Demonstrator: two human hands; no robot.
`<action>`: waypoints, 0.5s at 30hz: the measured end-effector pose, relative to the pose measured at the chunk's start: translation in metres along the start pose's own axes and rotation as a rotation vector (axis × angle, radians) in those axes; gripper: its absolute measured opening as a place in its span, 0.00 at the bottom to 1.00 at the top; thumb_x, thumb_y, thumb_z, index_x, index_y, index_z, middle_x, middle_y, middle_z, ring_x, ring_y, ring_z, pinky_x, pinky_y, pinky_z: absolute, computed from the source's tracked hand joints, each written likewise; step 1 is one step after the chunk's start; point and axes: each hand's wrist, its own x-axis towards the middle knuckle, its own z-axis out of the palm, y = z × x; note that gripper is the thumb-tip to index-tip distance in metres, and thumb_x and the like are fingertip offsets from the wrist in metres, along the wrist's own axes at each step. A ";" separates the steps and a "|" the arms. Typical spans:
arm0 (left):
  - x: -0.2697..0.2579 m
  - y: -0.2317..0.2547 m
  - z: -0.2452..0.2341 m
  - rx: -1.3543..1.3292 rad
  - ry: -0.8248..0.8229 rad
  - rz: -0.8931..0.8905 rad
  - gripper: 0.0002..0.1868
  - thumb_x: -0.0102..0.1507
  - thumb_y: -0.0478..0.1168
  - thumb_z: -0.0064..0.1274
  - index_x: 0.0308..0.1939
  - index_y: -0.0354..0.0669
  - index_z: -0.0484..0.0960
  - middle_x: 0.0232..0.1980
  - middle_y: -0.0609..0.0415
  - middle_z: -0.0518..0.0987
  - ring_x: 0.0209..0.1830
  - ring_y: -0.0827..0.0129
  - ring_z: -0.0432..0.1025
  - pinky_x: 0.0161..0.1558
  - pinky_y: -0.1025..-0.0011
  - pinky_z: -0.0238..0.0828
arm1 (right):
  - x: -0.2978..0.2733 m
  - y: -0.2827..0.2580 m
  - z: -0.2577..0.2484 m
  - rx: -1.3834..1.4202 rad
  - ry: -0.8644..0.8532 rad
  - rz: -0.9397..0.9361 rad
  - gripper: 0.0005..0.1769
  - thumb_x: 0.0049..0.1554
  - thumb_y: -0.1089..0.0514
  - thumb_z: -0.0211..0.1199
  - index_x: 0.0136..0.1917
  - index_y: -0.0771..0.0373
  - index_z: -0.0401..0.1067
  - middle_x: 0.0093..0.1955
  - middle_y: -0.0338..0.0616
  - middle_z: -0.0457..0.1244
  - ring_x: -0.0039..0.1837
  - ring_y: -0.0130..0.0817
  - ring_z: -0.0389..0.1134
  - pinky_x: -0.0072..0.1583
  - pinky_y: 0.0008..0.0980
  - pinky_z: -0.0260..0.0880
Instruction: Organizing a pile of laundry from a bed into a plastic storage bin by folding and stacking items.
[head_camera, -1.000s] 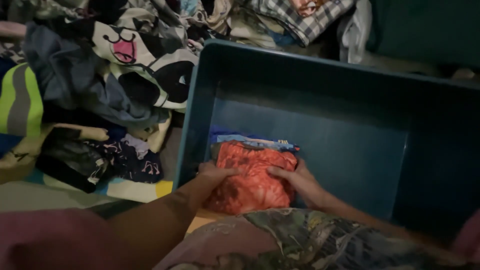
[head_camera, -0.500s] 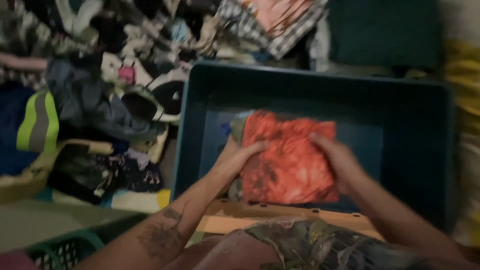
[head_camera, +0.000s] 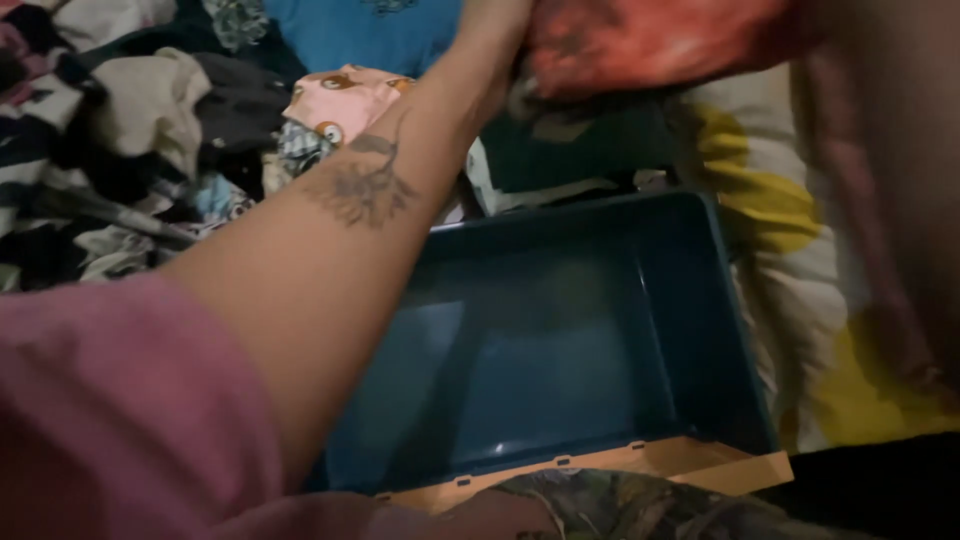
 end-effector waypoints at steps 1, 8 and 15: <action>0.001 -0.005 -0.006 0.148 0.239 0.047 0.48 0.51 0.57 0.67 0.65 0.32 0.66 0.53 0.41 0.81 0.51 0.55 0.78 0.45 0.57 0.79 | 0.012 0.028 0.049 -0.103 0.004 -0.049 0.30 0.68 0.36 0.51 0.72 0.58 0.68 0.68 0.54 0.68 0.66 0.49 0.69 0.67 0.50 0.69; -0.083 -0.080 -0.045 0.513 0.105 -0.191 0.61 0.51 0.50 0.68 0.81 0.45 0.47 0.67 0.43 0.75 0.64 0.58 0.73 0.60 0.66 0.73 | -0.084 -0.016 0.140 -0.275 -0.031 -0.246 0.46 0.62 0.23 0.47 0.85 0.38 0.39 0.85 0.62 0.25 0.82 0.68 0.25 0.77 0.65 0.32; -0.081 -0.068 -0.043 0.441 0.064 -0.322 0.57 0.55 0.45 0.64 0.81 0.45 0.45 0.70 0.44 0.73 0.68 0.60 0.70 0.64 0.70 0.67 | -0.105 -0.053 0.112 -0.348 -0.070 0.001 0.49 0.54 0.18 0.43 0.84 0.24 0.36 0.90 0.40 0.23 0.86 0.65 0.19 0.76 0.77 0.26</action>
